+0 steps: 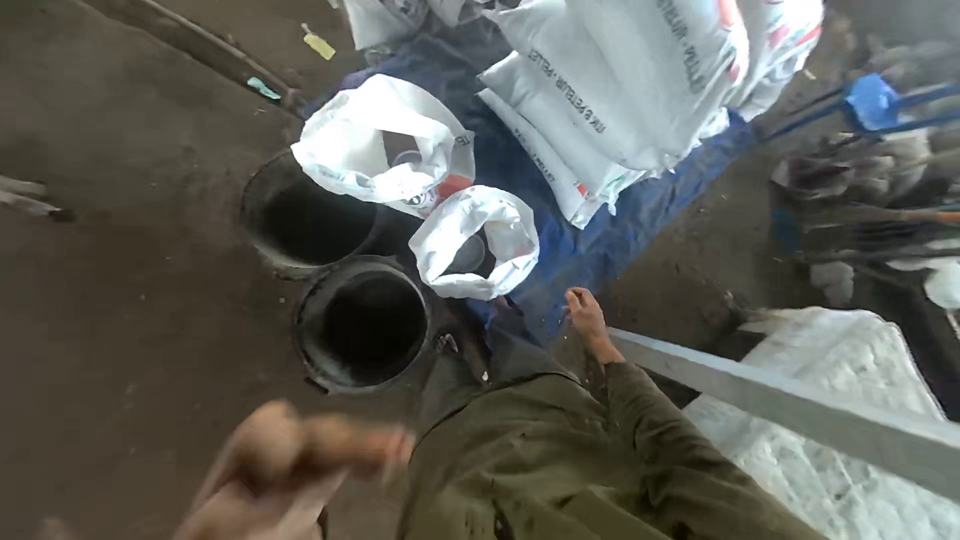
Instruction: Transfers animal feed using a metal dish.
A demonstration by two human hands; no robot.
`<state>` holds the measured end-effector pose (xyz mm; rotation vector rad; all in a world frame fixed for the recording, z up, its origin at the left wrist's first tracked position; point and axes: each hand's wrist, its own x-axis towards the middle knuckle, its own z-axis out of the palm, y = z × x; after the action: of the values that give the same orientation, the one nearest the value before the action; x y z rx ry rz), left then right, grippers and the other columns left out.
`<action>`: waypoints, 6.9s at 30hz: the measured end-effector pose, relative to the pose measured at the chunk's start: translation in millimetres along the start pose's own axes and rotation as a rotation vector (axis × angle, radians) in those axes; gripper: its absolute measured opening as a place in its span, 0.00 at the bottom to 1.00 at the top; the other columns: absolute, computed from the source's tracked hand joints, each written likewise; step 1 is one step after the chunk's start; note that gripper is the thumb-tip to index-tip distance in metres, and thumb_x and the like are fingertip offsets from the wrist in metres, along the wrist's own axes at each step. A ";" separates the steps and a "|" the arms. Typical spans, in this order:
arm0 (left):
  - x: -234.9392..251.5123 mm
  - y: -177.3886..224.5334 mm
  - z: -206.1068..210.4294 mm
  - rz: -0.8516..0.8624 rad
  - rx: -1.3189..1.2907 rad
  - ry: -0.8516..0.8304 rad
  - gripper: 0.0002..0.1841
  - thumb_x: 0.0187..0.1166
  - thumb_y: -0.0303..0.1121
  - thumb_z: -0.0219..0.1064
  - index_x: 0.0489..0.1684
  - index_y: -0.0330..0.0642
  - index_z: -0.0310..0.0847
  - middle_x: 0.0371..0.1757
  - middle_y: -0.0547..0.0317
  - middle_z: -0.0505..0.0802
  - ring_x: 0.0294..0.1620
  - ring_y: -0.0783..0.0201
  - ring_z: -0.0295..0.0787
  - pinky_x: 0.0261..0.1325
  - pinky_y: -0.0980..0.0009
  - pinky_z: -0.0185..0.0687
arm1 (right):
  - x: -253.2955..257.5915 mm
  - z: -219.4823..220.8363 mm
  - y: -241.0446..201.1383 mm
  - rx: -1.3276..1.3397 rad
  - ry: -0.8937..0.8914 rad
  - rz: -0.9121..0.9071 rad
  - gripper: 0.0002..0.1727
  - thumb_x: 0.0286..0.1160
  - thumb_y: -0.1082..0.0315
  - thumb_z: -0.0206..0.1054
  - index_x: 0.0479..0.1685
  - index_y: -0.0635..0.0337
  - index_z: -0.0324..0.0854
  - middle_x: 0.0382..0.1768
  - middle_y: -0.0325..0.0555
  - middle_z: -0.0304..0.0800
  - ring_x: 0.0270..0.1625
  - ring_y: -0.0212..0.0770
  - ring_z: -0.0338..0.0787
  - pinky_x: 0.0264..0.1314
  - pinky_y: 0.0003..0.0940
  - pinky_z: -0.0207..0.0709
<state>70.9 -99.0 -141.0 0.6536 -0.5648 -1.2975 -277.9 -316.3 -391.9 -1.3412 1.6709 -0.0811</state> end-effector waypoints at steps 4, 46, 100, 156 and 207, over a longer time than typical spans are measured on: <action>104.4 -154.6 -89.9 -0.236 0.808 0.333 0.17 0.84 0.43 0.55 0.52 0.39 0.80 0.61 0.54 0.93 0.64 0.61 0.90 0.68 0.63 0.84 | 158.3 49.3 -24.4 -0.269 -0.014 -0.122 0.36 0.84 0.55 0.65 0.84 0.71 0.63 0.75 0.70 0.76 0.72 0.61 0.83 0.74 0.54 0.77; 128.9 -426.7 -144.1 -0.540 0.189 1.440 0.79 0.40 0.56 0.90 0.92 0.29 0.29 0.88 0.27 0.58 0.85 0.52 0.64 0.79 0.59 0.73 | 439.5 321.5 -21.9 -1.087 -0.568 -0.220 0.31 0.89 0.50 0.57 0.76 0.68 0.75 0.73 0.67 0.80 0.79 0.63 0.77 0.81 0.63 0.67; 14.0 -433.0 -155.1 -0.935 0.549 1.577 0.44 0.77 0.55 0.68 0.82 0.24 0.63 0.83 0.19 0.65 0.86 0.23 0.55 0.85 0.31 0.50 | 323.7 193.7 -177.1 -0.934 -0.812 -0.179 0.34 0.88 0.42 0.56 0.68 0.66 0.83 0.65 0.64 0.87 0.72 0.57 0.84 0.79 0.62 0.69; -50.4 -499.0 -196.0 -1.839 0.662 1.464 0.66 0.53 0.56 0.87 0.95 0.47 0.45 0.81 0.18 0.67 0.76 0.21 0.70 0.68 0.27 0.71 | 428.8 299.8 63.9 -1.160 -0.794 -0.329 0.23 0.83 0.60 0.66 0.77 0.46 0.80 0.61 0.63 0.90 0.64 0.68 0.88 0.64 0.73 0.77; -14.9 -496.4 -195.3 -1.585 0.430 1.730 0.59 0.46 0.53 0.87 0.88 0.47 0.61 0.68 0.24 0.80 0.67 0.28 0.79 0.67 0.30 0.68 | 87.1 321.3 -245.2 -0.304 -0.584 -2.119 0.25 0.76 0.59 0.66 0.72 0.50 0.70 0.62 0.49 0.73 0.72 0.47 0.73 0.82 0.43 0.62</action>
<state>-132.4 -131.1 -633.4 2.4132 1.4527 -1.2809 126.1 -327.0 -479.3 -2.4054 -0.7339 -0.5644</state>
